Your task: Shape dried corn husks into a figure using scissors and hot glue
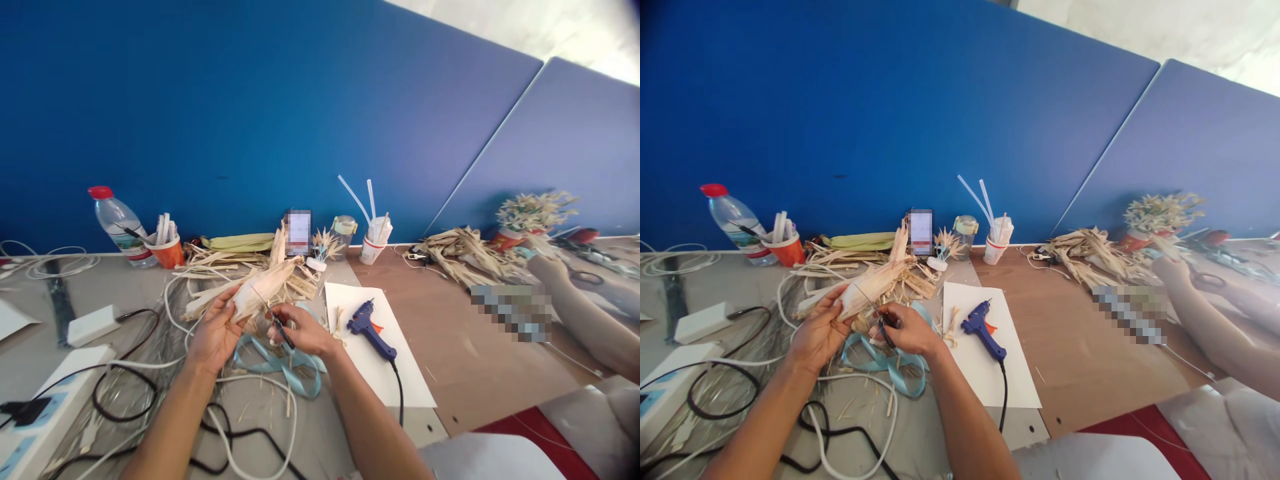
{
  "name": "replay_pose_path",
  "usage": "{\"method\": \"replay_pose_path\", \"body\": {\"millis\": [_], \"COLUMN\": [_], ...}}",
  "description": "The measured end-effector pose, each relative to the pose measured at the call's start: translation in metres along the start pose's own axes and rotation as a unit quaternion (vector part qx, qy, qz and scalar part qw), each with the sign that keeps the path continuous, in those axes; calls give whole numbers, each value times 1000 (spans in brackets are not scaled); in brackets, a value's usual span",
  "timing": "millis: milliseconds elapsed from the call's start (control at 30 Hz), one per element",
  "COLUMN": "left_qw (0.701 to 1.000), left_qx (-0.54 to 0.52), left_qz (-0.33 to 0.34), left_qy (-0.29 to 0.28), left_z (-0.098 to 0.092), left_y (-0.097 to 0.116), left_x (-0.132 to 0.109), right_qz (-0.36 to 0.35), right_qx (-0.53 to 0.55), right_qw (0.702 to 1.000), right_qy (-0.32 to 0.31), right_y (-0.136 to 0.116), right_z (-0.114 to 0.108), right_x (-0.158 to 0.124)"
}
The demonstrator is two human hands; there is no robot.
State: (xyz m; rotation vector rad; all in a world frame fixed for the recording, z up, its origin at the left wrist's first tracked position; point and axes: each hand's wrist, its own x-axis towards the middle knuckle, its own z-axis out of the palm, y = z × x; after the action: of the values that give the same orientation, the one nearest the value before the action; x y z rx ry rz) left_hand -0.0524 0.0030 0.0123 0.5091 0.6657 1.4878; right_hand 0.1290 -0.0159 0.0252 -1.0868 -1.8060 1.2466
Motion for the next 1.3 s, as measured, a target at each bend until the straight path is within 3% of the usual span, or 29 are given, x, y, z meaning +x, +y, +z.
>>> {"method": "replay_pose_path", "body": {"millis": [200,367,500,600,833,1133,1300], "left_qw": [1000,998,999,1000,992,987,984], "left_qx": [0,-20,-8,17,29,-17,5], "left_qz": [-5,52,31,-21,-106,-133,-159], "left_qy": [-11,15,22,-14,-54,-88,-78], "left_z": [5,2,5,13,17,17,16], "left_y": [3,10,3,-8,-21,-21,-23], "left_x": [-4,-1,-4,-11,-19,-23,-23], "right_qz": [24,21,-17,-36,-32,-17,-8], "right_qx": [84,203,334,384,415,374,340], "right_qw": [996,979,926,881,836,831,847], "right_qy": [27,28,175,274,359,412,408], "right_y": [3,6,9,13,20,19,19], "right_z": [3,1,3,6,7,7,7], "right_x": [1,0,7,16,23,22,21]}}
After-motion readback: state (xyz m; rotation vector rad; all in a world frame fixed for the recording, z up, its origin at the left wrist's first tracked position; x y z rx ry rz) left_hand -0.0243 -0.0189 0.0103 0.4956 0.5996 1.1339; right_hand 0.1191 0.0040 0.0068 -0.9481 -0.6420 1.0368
